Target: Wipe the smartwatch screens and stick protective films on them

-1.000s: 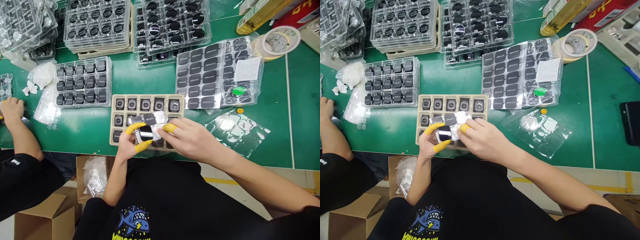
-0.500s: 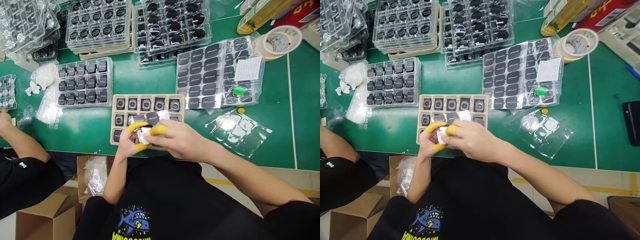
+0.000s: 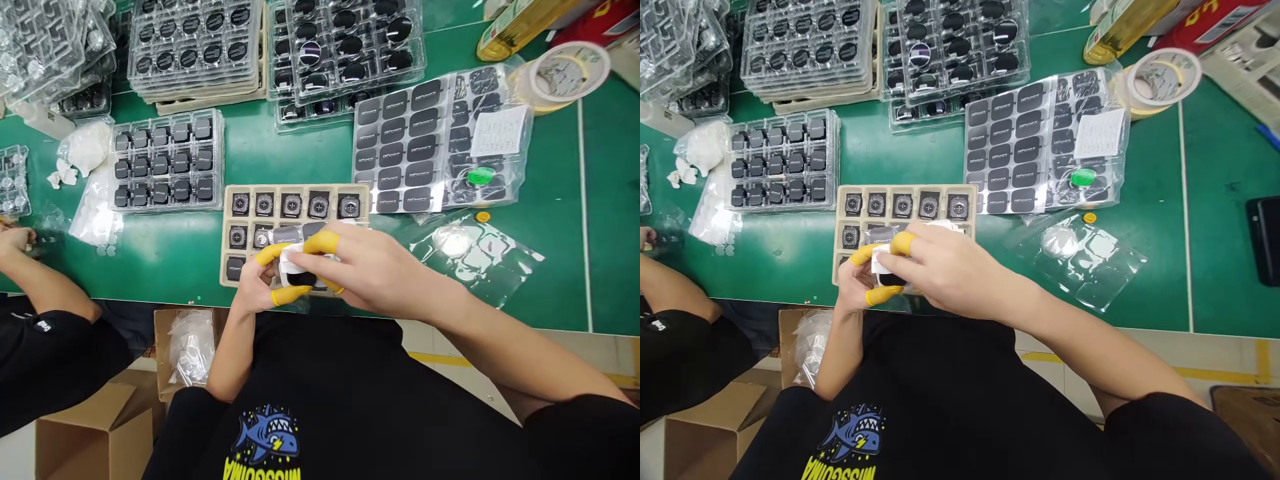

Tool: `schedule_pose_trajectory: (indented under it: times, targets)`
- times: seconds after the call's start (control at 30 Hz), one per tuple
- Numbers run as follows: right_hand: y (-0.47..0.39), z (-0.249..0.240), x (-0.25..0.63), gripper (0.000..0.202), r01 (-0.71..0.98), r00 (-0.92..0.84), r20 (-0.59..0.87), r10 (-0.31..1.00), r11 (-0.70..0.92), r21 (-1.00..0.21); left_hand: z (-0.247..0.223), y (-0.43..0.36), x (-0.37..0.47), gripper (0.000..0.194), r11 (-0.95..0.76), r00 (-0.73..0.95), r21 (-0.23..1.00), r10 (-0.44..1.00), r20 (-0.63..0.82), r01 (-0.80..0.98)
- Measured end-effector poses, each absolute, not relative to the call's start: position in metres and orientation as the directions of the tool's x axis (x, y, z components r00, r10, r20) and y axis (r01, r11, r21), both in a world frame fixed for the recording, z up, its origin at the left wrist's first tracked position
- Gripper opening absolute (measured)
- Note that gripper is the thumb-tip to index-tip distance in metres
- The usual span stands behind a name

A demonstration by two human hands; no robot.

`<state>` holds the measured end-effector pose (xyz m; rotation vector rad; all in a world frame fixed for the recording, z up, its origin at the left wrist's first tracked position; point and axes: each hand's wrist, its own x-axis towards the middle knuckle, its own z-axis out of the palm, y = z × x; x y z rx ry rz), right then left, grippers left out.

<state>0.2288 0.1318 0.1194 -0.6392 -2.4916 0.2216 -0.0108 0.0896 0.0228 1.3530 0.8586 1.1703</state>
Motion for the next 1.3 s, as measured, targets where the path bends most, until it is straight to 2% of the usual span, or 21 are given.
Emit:
schedule_pose_trajectory:
  times: [0.17,0.23,0.33,0.4,0.5,0.7,0.93,1.03,1.1,1.17,1.23,1.3]
  targets:
    - [0.133,0.115,0.226,0.036,0.263,-0.821,0.421,0.385,0.91,-0.319,0.017,0.093,-0.016,0.08,-0.105,0.207,0.981,0.969,0.138,-0.163]
    - [0.135,0.12,0.237,0.035,0.257,-0.861,0.364,0.356,0.921,-0.292,0.015,0.093,-0.019,0.077,-0.105,0.158,0.982,0.979,0.129,-0.156]
    - [0.139,0.129,0.26,0.036,0.385,-0.847,0.322,0.423,0.906,-0.178,0.018,0.092,-0.021,0.068,-0.137,0.088,0.985,0.985,0.146,-0.105]
    - [0.14,0.132,0.272,0.037,0.491,-0.771,0.388,0.504,0.86,-0.141,0.021,0.091,-0.021,0.064,-0.168,0.089,0.981,0.98,0.176,-0.096]
    - [0.138,0.133,0.272,0.043,0.563,-0.661,0.501,0.559,0.81,-0.161,0.025,0.091,-0.016,0.062,-0.196,0.13,0.973,0.969,0.211,-0.117]
    - [0.133,0.123,0.237,0.027,0.429,-0.74,0.516,0.432,0.893,-0.132,0.023,0.088,-0.01,0.066,-0.171,0.194,0.972,0.96,0.201,-0.163]
    - [0.13,0.113,0.225,0.031,0.265,-0.799,0.485,0.355,0.933,-0.244,0.02,0.09,-0.019,0.069,-0.182,0.185,0.975,0.961,0.204,-0.127]
    - [0.131,0.122,0.242,0.035,0.226,-0.851,0.426,0.306,0.947,-0.227,0.021,0.089,-0.021,0.066,-0.17,0.172,0.979,0.967,0.188,-0.114]
    - [0.131,0.128,0.257,0.031,0.279,-0.842,0.425,0.331,0.943,-0.182,0.026,0.088,-0.02,0.064,-0.191,0.16,0.974,0.965,0.209,-0.121]
    - [0.13,0.132,0.27,0.025,0.381,-0.779,0.483,0.399,0.914,-0.141,0.031,0.088,-0.019,0.062,-0.226,0.138,0.965,0.96,0.244,-0.133]
    - [0.126,0.134,0.277,0.033,0.465,-0.699,0.543,0.465,0.873,-0.148,0.037,0.089,-0.017,0.063,-0.259,0.128,0.955,0.952,0.278,-0.145]
    - [0.12,0.134,0.275,0.038,0.476,-0.667,0.561,0.491,0.859,-0.186,0.041,0.09,-0.016,0.063,-0.276,0.14,0.948,0.944,0.298,-0.159]
